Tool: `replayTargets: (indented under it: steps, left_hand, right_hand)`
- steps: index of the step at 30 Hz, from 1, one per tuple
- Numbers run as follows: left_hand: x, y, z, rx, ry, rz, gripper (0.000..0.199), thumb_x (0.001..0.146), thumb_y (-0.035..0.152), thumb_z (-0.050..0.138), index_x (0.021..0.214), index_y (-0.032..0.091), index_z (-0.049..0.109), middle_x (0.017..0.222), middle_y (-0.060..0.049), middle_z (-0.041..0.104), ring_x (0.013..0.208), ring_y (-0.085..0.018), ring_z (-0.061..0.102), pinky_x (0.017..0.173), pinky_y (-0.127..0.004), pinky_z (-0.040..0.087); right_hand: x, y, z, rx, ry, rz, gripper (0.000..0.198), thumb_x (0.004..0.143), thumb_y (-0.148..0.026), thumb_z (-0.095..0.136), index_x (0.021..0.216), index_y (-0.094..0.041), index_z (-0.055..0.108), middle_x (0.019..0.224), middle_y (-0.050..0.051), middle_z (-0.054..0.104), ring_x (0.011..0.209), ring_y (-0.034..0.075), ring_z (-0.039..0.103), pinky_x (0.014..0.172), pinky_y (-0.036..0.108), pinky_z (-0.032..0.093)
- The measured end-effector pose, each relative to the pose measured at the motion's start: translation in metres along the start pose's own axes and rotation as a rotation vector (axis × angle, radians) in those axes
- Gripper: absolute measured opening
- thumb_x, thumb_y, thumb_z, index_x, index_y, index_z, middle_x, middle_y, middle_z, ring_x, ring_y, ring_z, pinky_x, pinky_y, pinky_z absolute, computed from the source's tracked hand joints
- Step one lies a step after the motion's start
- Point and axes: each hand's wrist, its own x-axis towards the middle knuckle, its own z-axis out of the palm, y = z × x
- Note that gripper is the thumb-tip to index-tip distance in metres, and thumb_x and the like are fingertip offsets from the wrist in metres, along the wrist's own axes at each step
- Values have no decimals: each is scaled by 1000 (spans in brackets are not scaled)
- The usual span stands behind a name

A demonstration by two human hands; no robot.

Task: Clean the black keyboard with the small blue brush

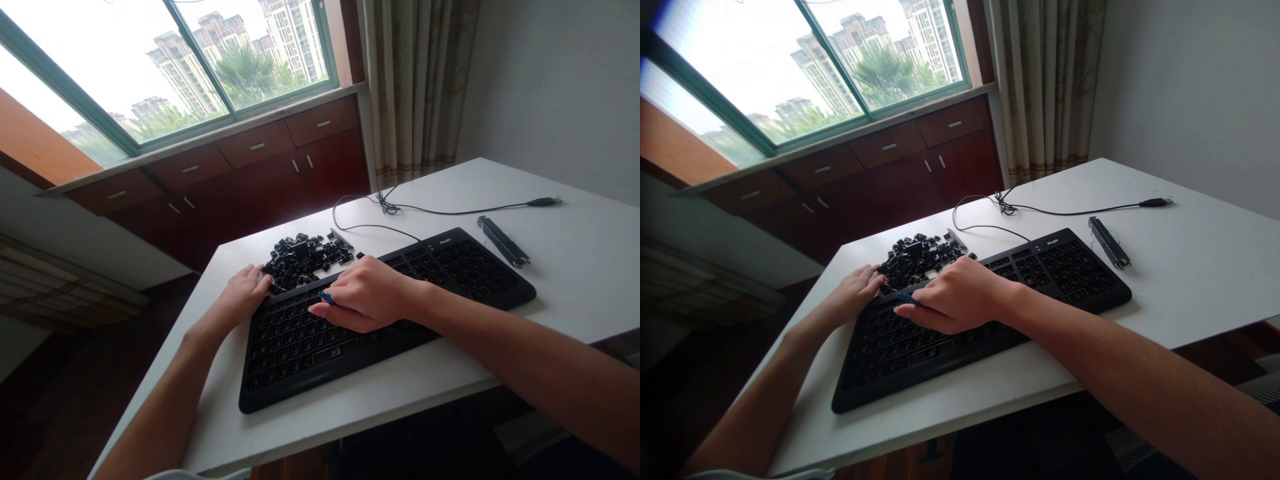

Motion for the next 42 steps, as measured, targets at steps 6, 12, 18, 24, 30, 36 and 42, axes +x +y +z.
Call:
replayTargets:
  steps: [6,12,18,24,30,36,42]
  left_hand:
    - [0,3,-5,0,-37,10,59,95,39,27,138,5,47,144,-20,51,142,-34,36,114,-48,32]
    - [-1,1,-5,64,-52,70,55,95,35,27,133,6,53,145,-20,50,142,-36,35,114,-50,31]
    - [0,3,-6,36,-40,36,53,95,35,28,132,6,52,143,-20,52,140,-34,37,113,-49,33]
    - [0,0,-4,29,2,56,46,93,33,34,127,12,56,139,-17,56,137,-34,41,109,-51,37]
    - [-1,-1,-5,72,-14,95,43,93,29,35,124,9,57,140,-19,54,138,-35,41,112,-50,35]
    - [-1,-3,-3,146,-17,157,44,94,27,33,124,7,60,141,-22,53,137,-36,42,113,-52,34]
    - [0,-4,0,160,-13,152,46,95,28,32,125,7,59,141,-20,53,137,-36,41,113,-50,33]
  right_hand:
    - [0,0,0,0,2,-2,56,103,-47,31,62,-17,54,56,-1,61,49,7,46,52,25,24]
    - [0,0,0,-6,7,-1,56,103,-47,32,61,-17,53,55,-2,60,49,8,46,52,26,23]
    - [0,0,0,-6,4,1,56,103,-48,32,61,-17,54,56,-2,61,49,7,46,52,25,24]
    - [1,-1,-1,-1,-14,-4,56,104,-47,31,62,-17,54,57,-1,61,49,7,47,53,25,24]
    - [1,-2,-2,-9,-17,-12,55,103,-47,33,62,-17,54,55,-2,60,47,7,47,51,26,20]
    - [1,-2,-1,-3,-26,-6,55,103,-47,32,63,-16,55,56,-1,61,49,7,48,51,27,21]
    - [1,-2,0,-9,-17,-6,55,103,-47,33,62,-17,54,56,-2,60,48,7,48,51,27,21]
